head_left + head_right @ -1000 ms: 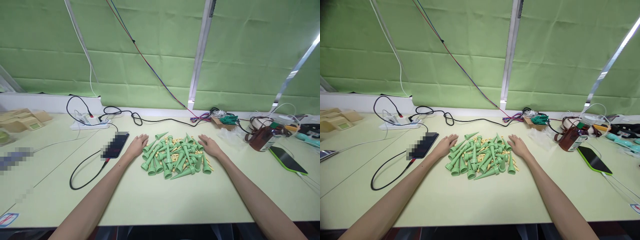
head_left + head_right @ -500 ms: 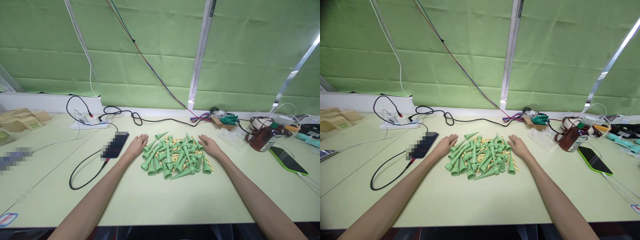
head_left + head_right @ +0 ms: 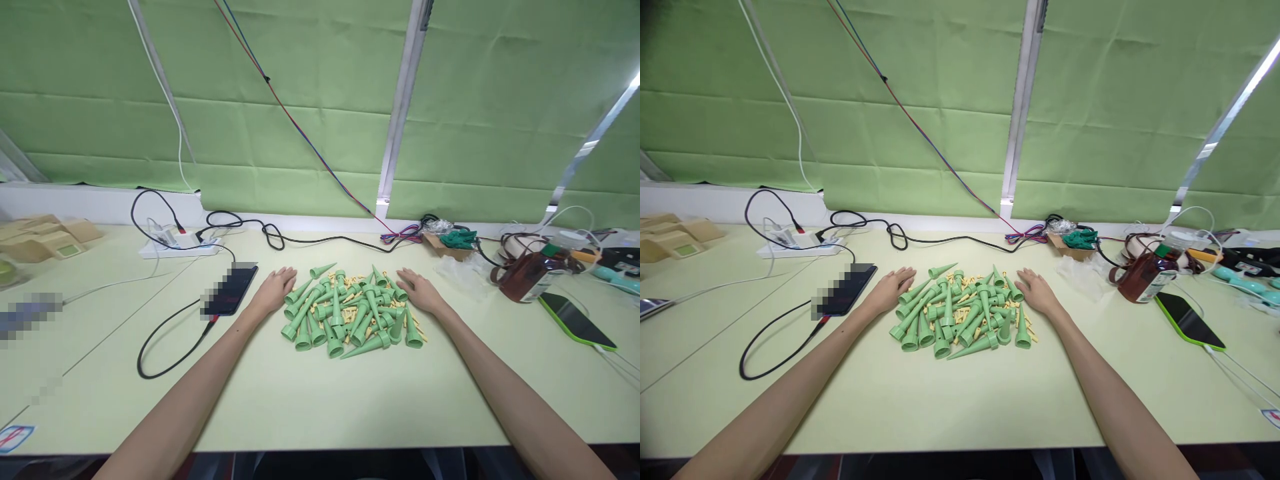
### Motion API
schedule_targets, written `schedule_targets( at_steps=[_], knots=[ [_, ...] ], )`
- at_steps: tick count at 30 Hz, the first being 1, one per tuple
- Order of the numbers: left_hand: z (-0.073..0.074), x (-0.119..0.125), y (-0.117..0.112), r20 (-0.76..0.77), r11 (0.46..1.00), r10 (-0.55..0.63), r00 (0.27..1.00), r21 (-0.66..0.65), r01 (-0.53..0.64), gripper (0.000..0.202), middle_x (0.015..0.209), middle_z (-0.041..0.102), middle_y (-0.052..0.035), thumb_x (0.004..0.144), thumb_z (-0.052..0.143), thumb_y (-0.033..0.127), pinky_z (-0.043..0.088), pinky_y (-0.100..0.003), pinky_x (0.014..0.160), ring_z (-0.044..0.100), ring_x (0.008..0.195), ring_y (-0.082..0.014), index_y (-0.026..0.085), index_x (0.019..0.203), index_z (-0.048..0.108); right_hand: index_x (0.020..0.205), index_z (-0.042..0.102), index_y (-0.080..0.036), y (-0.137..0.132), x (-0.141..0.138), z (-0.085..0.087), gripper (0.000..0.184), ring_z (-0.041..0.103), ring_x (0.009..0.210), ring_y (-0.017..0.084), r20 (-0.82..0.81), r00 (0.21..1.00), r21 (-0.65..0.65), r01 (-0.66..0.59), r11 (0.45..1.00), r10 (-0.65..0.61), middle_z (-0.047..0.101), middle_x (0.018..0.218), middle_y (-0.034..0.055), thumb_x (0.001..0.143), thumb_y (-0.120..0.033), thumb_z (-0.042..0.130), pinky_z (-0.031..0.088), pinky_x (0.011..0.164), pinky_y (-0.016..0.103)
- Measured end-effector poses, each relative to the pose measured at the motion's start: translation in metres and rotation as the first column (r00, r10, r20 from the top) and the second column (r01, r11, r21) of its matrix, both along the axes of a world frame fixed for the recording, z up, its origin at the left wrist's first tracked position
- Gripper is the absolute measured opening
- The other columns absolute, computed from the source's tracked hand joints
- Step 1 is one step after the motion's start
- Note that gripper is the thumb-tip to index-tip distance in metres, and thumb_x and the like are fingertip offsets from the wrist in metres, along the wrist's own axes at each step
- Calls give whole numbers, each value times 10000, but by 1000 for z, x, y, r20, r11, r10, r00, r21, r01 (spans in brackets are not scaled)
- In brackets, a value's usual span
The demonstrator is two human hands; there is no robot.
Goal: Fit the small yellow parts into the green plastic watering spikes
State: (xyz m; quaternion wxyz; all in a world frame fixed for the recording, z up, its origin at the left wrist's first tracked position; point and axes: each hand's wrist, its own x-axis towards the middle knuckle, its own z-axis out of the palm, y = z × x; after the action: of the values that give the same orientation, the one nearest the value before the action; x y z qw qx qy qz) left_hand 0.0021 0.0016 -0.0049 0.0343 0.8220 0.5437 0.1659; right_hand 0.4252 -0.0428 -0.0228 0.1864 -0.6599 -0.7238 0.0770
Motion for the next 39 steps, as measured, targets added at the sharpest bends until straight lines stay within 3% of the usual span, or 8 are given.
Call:
schedule_targets(
  at_steps=[15,21,25,29,32,36,39],
  knots=[
    [6,2,-4,16,1000,11,1000,-12,-11,432,1408,542,-112,956,359,308,292,-398,1143,424,1370,-236,169,1288,599,1406,504,-127,-2,-2,2,505,343,1416,258,3,1000,8,-2,1000,2,392,1510,144,980,-382,411,253,1166,444],
    [12,4,-8,65,1000,7,998,-1,-7,388,1342,605,-103,933,392,306,322,-402,1127,483,1322,-249,190,1204,645,1333,582,-144,-3,-5,3,463,390,1389,276,-108,994,60,15,998,-8,463,1467,129,935,-358,485,279,1154,456],
    [22,2,-19,106,1000,16,994,18,-18,382,1215,688,-66,930,385,354,430,-335,1015,633,1112,-241,214,1141,671,1250,640,-174,-8,-8,7,407,531,1276,268,-179,983,127,51,991,-28,599,1346,100,907,-347,505,379,1095,418],
    [40,1,-29,136,995,84,987,36,-90,445,1098,730,-107,916,378,412,476,-335,909,665,1013,-273,164,1094,701,1153,680,-183,-10,-14,16,368,619,1148,251,-255,966,208,92,974,-37,682,1221,86,914,-349,455,440,1030,393],
    [56,5,-30,136,996,79,988,23,-83,405,1030,752,-78,881,417,406,495,-300,827,689,909,-247,183,1007,729,1035,709,-189,-4,-23,27,319,693,943,225,-292,956,232,79,969,-8,739,1066,79,891,-333,463,527,869,341],
    [68,17,-26,122,997,78,990,10,-79,377,818,759,-69,848,452,400,488,-297,736,682,758,-228,182,966,735,840,711,-197,7,-43,38,230,682,759,203,-283,959,266,52,963,26,749,841,55,847,-318,515,517,747,307],
    [66,23,-28,119,998,64,991,-7,-63,370,701,731,-37,859,443,400,468,-276,674,652,649,-191,184,941,732,847,695,-191,8,-57,39,241,648,681,199,-266,964,290,64,955,16,719,741,43,859,-343,508,484,702,306]
  ],
)
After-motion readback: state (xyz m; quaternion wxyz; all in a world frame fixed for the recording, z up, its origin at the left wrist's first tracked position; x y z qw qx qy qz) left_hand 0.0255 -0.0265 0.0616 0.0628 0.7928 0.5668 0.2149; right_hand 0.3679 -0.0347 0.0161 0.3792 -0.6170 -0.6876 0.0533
